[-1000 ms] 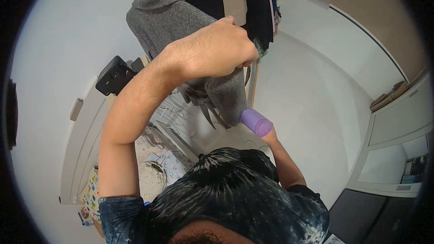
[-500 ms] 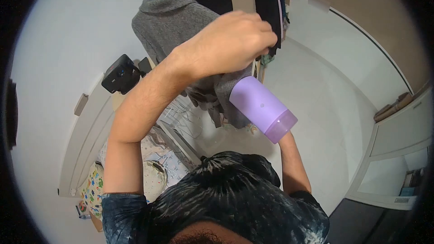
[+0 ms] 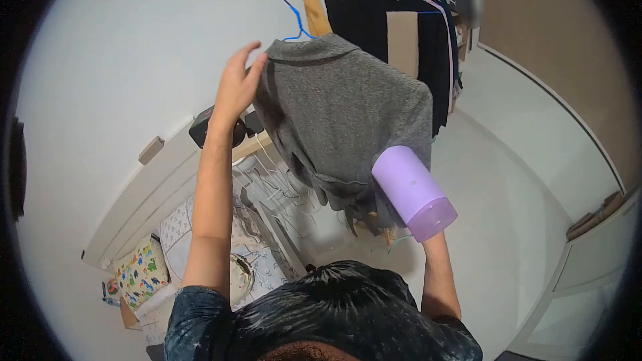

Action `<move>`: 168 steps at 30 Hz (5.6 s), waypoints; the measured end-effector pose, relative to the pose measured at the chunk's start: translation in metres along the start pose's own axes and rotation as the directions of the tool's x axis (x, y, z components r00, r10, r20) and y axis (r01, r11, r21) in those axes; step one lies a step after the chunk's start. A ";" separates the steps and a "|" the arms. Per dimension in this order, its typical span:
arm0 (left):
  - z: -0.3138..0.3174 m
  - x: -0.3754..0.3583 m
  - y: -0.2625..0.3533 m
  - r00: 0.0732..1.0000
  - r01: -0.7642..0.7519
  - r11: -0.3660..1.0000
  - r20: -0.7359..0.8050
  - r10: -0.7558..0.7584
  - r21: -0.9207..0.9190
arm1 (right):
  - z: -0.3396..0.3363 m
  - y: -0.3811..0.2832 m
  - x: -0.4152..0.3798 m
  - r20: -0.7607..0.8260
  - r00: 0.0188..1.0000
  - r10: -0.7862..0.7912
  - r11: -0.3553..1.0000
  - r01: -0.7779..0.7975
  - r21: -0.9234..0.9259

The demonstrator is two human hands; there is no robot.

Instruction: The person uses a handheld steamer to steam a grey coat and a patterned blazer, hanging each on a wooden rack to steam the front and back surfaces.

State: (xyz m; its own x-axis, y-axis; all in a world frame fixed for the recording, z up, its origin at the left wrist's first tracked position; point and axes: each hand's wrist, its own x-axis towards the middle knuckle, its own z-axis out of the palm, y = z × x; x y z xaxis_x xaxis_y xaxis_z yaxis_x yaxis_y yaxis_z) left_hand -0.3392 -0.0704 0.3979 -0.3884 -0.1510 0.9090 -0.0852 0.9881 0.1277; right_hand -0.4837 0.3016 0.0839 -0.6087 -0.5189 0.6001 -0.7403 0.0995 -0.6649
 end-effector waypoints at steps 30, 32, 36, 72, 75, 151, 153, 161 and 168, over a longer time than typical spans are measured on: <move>-0.053 -0.068 0.000 0.929 0.369 0.910 0.049 -0.367 -0.189 | 0.030 -0.091 0.170 -0.069 0.905 -0.420 0.876 0.384 -0.292; -0.055 -0.078 -0.006 0.898 0.423 0.835 0.035 -0.440 -0.354 | 0.030 -0.079 0.178 -0.108 0.986 -0.123 0.992 0.118 -0.055; -0.057 -0.096 -0.013 0.839 0.515 0.674 0.152 -0.522 -0.530 | 0.006 -0.108 0.191 -0.043 0.984 0.175 0.984 -0.173 0.051; -0.064 -0.089 0.006 0.813 0.515 0.687 0.040 -0.580 -0.513 | 0.140 0.042 -0.037 0.170 0.985 0.043 0.999 -0.039 -0.026; -0.061 -0.094 -0.004 0.827 0.506 0.708 0.044 -0.561 -0.492 | 0.131 0.000 -0.011 0.091 0.996 -0.024 0.995 0.015 0.098; -0.007 0.056 0.093 0.997 0.067 0.992 0.041 -0.072 0.108 | -0.014 -0.040 0.041 -0.037 0.991 0.132 0.989 -0.134 -0.056; 0.000 0.060 0.095 0.994 0.068 0.991 0.075 -0.076 0.113 | -0.026 -0.043 0.040 -0.027 0.975 0.219 0.975 -0.220 -0.026; 0.021 0.065 0.085 0.983 0.132 0.983 0.108 -0.146 0.130 | -0.044 -0.011 0.024 -0.170 0.934 0.316 0.949 -0.312 0.050; -0.008 0.068 0.084 0.983 0.167 0.982 -0.057 -0.173 -0.087 | -0.073 -0.049 0.028 -0.156 0.899 0.408 0.886 -0.350 0.304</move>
State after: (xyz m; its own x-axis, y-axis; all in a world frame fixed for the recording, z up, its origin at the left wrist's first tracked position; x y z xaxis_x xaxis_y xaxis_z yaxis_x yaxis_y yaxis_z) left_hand -0.3661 0.0029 0.4739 -0.3154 -0.3175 0.8943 -0.0689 0.9476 0.3121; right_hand -0.4855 0.3440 0.1659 -0.8943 -0.2939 0.3375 -0.3564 0.0116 -0.9343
